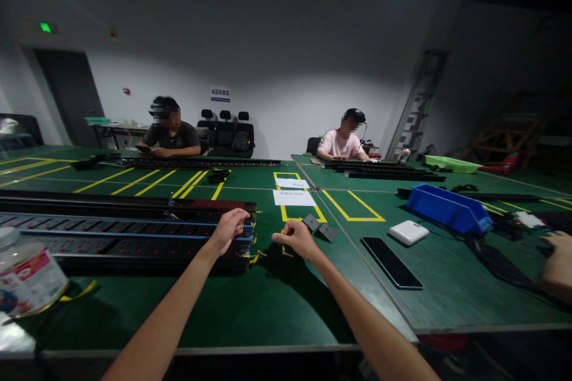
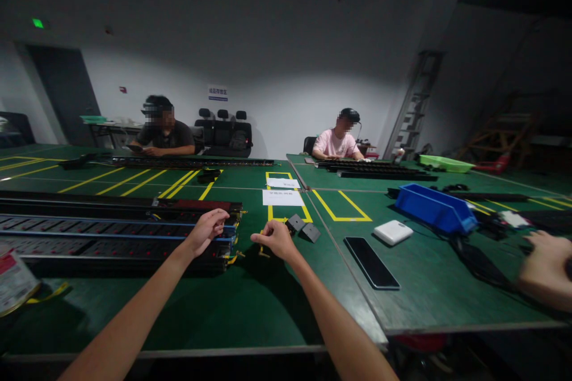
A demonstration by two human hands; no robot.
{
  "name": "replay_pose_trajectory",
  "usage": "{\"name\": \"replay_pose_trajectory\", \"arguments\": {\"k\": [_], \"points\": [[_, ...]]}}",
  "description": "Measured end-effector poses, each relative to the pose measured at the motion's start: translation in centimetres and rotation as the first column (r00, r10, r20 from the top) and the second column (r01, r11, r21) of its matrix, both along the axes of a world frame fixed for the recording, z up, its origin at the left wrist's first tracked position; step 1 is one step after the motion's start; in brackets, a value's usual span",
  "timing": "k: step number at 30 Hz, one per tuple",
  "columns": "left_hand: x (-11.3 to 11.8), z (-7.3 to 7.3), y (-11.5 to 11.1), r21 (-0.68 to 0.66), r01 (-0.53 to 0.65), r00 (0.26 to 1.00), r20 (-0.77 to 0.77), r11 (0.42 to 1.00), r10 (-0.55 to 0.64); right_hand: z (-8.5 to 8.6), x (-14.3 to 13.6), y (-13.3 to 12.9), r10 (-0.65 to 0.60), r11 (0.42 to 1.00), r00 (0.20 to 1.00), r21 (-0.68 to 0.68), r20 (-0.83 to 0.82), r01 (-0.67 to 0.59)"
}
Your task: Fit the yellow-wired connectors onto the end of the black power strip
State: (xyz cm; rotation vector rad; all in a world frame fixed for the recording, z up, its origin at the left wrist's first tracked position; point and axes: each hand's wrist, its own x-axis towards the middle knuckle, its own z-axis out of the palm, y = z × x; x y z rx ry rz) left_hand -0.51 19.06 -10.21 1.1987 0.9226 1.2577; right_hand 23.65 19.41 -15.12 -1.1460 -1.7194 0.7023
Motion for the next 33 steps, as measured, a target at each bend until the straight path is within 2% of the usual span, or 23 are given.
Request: {"name": "replay_pose_trajectory", "arguments": {"k": [15,21,30,33], "points": [[0.1,0.1,-0.2,0.024,0.012,1.000,-0.028,1.000,-0.012,0.4,0.0,0.0,0.029,1.000,0.997,0.002,-0.075,-0.029],[0.5,0.3,-0.6,0.107,0.037,0.989,-0.148,0.994,-0.021,1.2,-0.3,-0.6,0.085,0.994,0.980,-0.056,-0.177,-0.096],[1.0,0.9,-1.6,0.202,0.213,0.943,-0.299,0.956,-0.147,1.7,-0.6,-1.1,0.134,0.977,0.924,-0.107,-0.358,-0.184],[1.2,1.0,-2.0,0.188,0.293,0.914,-0.344,0.938,-0.216,1.6,-0.8,-1.3,0.158,0.970,0.912,-0.113,-0.378,-0.215]]}}
